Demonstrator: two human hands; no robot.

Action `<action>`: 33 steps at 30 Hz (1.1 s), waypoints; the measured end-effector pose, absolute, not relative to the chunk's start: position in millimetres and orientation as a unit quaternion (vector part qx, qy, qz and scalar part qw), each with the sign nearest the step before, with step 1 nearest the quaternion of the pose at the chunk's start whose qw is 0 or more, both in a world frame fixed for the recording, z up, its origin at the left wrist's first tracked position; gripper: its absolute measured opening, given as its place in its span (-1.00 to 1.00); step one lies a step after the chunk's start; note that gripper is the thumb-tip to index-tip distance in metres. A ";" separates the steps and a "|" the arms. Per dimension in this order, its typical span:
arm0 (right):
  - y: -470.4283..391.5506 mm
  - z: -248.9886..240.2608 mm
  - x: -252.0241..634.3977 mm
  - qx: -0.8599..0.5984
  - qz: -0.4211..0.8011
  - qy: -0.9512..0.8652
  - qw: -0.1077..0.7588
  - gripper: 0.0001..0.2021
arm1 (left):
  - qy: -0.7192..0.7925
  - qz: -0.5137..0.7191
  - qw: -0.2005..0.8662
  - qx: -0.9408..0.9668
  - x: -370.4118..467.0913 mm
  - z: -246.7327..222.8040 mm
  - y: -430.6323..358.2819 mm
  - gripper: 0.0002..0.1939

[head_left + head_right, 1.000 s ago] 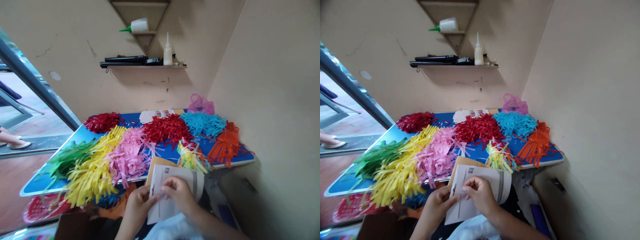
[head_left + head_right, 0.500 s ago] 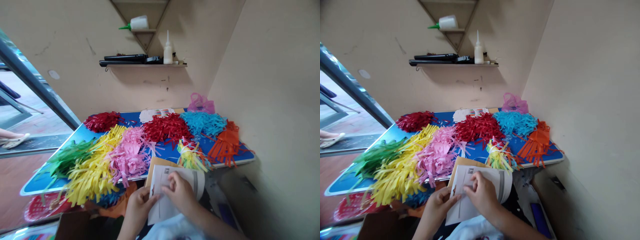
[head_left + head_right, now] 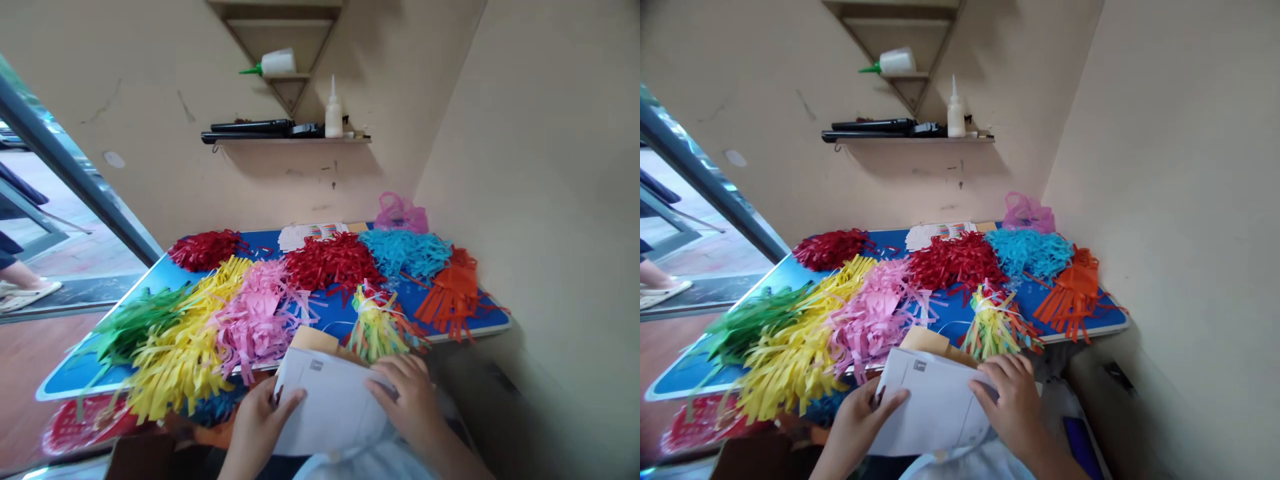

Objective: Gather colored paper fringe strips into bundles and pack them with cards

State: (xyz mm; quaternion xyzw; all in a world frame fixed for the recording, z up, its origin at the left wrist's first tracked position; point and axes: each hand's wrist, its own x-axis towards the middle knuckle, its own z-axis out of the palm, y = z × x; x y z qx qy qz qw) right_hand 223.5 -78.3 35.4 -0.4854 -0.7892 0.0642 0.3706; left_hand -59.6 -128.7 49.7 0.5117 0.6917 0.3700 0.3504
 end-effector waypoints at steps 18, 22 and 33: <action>-41.5 91.9 171.8 -0.329 -0.075 -0.893 0.299 -0.87 | 0.606 0.470 -0.020 0.641 -60.3 99.3 -55.5 -0.45; -42.3 86.3 129.5 -0.241 -0.146 -0.946 0.157 -0.75 | 0.531 0.361 0.007 0.766 -40.5 71.3 -66.5 -0.38; 7.3 41.8 195.5 -0.584 0.008 -0.781 0.221 -0.20 | 0.643 0.527 0.113 0.544 -72.8 32.9 -50.7 -0.53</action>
